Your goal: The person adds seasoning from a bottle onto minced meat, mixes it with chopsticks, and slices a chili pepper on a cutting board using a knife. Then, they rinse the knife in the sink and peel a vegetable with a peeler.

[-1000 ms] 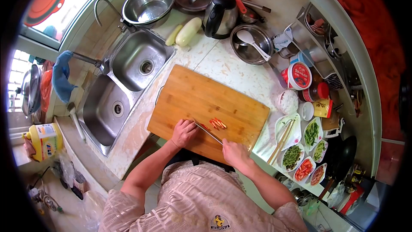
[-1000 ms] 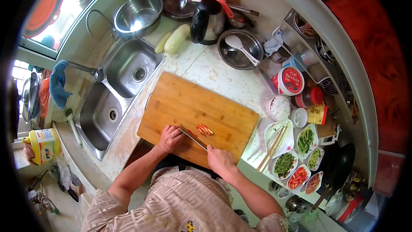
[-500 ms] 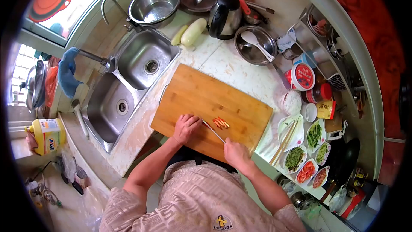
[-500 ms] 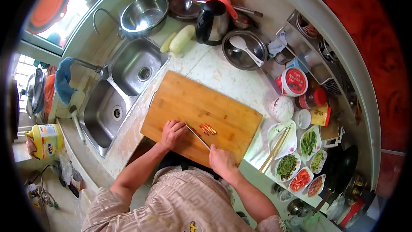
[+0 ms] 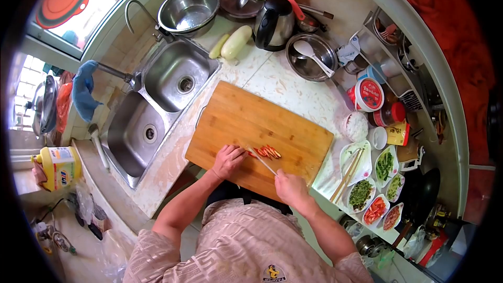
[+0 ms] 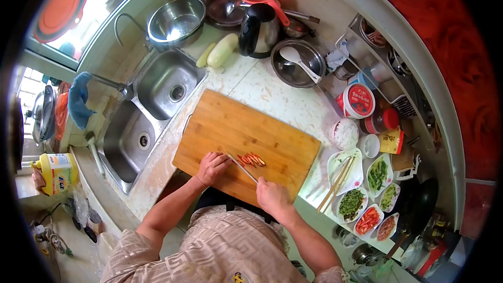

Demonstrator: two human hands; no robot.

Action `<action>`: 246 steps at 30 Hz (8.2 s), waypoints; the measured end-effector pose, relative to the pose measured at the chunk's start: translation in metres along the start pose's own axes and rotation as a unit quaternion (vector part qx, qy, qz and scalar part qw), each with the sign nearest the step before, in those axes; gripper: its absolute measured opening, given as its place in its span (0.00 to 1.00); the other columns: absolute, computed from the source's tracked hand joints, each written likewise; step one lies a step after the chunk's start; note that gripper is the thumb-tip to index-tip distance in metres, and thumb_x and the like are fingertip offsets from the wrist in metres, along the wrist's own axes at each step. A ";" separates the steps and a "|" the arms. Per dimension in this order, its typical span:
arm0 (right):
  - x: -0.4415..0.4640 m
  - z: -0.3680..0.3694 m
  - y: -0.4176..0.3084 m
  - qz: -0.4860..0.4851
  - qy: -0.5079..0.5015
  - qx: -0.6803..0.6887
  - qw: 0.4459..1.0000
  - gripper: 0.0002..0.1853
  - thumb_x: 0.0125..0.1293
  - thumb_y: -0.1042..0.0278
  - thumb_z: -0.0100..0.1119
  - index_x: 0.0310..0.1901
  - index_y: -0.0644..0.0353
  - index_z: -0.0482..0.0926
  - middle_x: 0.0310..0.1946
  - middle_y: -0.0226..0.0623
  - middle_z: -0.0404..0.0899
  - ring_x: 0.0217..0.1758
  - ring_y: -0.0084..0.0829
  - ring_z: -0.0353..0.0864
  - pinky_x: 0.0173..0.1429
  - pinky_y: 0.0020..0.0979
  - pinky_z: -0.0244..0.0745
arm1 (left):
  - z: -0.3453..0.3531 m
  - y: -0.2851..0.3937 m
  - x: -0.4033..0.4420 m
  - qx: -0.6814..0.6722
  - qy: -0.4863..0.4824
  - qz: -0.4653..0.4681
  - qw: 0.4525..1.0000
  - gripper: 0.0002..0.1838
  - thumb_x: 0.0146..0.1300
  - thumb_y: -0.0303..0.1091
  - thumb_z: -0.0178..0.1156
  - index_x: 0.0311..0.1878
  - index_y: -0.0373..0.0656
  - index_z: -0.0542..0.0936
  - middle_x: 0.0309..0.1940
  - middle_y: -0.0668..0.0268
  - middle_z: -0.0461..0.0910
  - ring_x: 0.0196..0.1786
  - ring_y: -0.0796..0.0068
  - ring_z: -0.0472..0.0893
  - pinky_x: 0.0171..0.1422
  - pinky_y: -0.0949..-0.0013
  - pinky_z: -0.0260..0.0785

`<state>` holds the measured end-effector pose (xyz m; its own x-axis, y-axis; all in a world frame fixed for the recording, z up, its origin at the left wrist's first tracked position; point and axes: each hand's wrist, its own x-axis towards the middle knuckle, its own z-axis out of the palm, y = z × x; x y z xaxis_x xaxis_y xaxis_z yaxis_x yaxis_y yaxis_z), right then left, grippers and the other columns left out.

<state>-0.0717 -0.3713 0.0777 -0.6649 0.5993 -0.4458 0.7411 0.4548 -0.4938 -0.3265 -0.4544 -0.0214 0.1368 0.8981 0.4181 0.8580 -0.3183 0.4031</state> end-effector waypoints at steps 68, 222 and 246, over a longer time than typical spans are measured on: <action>-0.001 -0.003 -0.016 -0.001 0.001 0.019 1.000 0.14 0.75 0.59 0.51 0.37 0.63 0.76 0.28 0.53 0.83 0.32 0.59 0.83 0.38 0.57 0.77 | -0.004 0.000 -0.010 -0.003 -0.002 -0.035 0.999 0.16 0.50 0.27 0.68 0.46 0.43 0.86 0.46 0.64 0.83 0.47 0.64 0.82 0.47 0.62 0.71; 0.054 -0.007 -0.064 0.125 -0.060 0.472 0.871 0.10 0.77 0.64 0.54 0.38 0.60 0.70 0.21 0.29 0.71 0.15 0.22 0.72 0.19 0.29 0.72 | -0.187 -0.304 -0.043 0.102 0.270 -0.488 0.824 0.31 0.72 0.44 0.55 0.74 0.40 0.68 0.76 0.53 0.65 0.74 0.50 0.69 0.75 0.58 0.63; 0.329 0.103 -0.462 -0.074 -0.364 0.230 0.899 0.09 0.73 0.65 0.52 0.46 0.62 0.72 0.30 0.39 0.78 0.27 0.33 0.82 0.29 0.39 0.78 | -0.316 -0.241 -0.252 -0.190 0.571 -0.592 0.536 0.13 0.74 0.32 0.60 0.57 0.39 0.84 0.47 0.65 0.85 0.48 0.79 0.83 0.51 0.73 0.75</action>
<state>-0.6426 -0.4522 0.0821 -0.7624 -0.1128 -0.6372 0.6333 0.0724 -0.7705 -0.7241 -0.7001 0.0328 -0.9708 -0.1632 -0.1760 -0.1843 0.0369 0.9822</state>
